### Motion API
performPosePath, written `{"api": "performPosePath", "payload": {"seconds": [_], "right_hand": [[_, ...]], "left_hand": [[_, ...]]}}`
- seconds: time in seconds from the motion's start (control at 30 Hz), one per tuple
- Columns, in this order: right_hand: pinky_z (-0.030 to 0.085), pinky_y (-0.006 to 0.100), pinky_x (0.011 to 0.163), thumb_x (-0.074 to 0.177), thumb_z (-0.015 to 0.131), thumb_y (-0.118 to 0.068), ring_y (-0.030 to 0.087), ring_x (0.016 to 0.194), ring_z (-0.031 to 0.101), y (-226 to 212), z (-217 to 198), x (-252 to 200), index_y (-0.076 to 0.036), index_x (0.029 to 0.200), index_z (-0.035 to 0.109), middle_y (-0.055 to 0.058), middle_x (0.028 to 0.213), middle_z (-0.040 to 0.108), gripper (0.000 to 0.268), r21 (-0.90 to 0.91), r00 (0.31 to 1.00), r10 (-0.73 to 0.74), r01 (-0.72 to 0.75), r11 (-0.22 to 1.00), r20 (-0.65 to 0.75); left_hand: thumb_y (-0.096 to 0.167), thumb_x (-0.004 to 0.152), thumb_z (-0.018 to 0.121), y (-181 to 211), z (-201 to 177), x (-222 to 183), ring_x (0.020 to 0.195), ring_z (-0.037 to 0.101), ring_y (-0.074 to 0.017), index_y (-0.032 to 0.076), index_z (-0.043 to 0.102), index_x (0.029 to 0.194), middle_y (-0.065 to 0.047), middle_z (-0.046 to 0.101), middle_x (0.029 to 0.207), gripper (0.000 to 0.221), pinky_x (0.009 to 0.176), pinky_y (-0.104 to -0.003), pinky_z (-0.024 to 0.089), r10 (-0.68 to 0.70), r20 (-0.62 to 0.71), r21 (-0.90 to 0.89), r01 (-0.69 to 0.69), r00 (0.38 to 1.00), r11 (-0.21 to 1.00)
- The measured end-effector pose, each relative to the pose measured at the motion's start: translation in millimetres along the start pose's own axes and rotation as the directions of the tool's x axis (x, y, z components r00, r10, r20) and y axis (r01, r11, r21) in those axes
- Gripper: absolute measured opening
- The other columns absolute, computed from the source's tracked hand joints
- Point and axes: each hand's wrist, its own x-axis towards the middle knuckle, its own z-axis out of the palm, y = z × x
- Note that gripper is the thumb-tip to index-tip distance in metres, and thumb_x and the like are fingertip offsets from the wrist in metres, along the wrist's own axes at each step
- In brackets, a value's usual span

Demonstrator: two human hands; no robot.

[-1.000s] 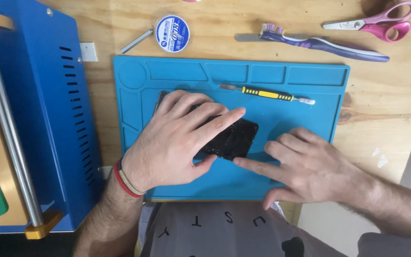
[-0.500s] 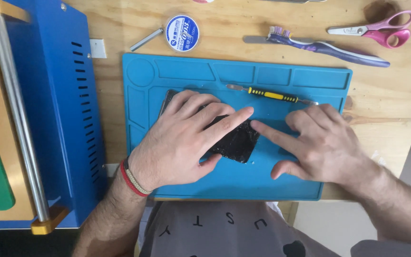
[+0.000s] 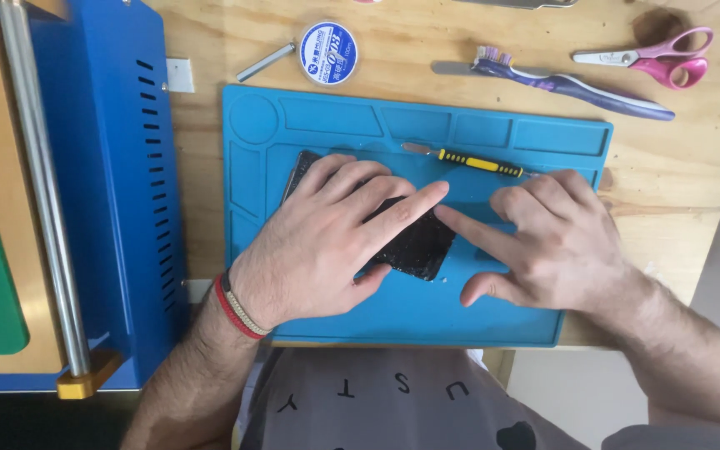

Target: Disassembling a mobile phone screen using a pry tool and adhesive remover

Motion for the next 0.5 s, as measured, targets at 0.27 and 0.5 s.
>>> {"api": "performPosePath", "payload": {"seconds": [0.27,0.5], "right_hand": [[0.046,0.042,0.081,0.1,0.028,-0.088,0.026,0.086,0.057,-5.5,-1.8,3.5,-0.027,0.153,0.071,0.005,0.104,0.059,0.092,0.111,0.996,-0.084,0.081,0.99,0.027],[0.048,0.042,0.086,0.097,0.033,-0.096,0.026,0.093,0.054,-20.7,-1.7,1.4,-0.034,0.156,0.067,0.002,0.109,0.056,0.092,0.195,0.977,-0.205,0.19,0.962,0.056]], "left_hand": [[0.029,0.088,0.094,-1.1,5.8,-5.3,0.126,0.062,-0.0339,0.01,0.045,0.166,-0.008,0.067,0.139,0.094,0.109,-0.054,0.051,0.008,-0.024,-0.005,-0.009,1.0,1.0],[0.028,0.092,0.09,0.9,4.3,-5.9,0.122,0.063,-0.0315,0.009,0.05,0.164,-0.006,0.069,0.134,0.084,0.105,-0.05,0.051,0.018,-0.061,0.031,-0.016,0.998,0.999]]}}
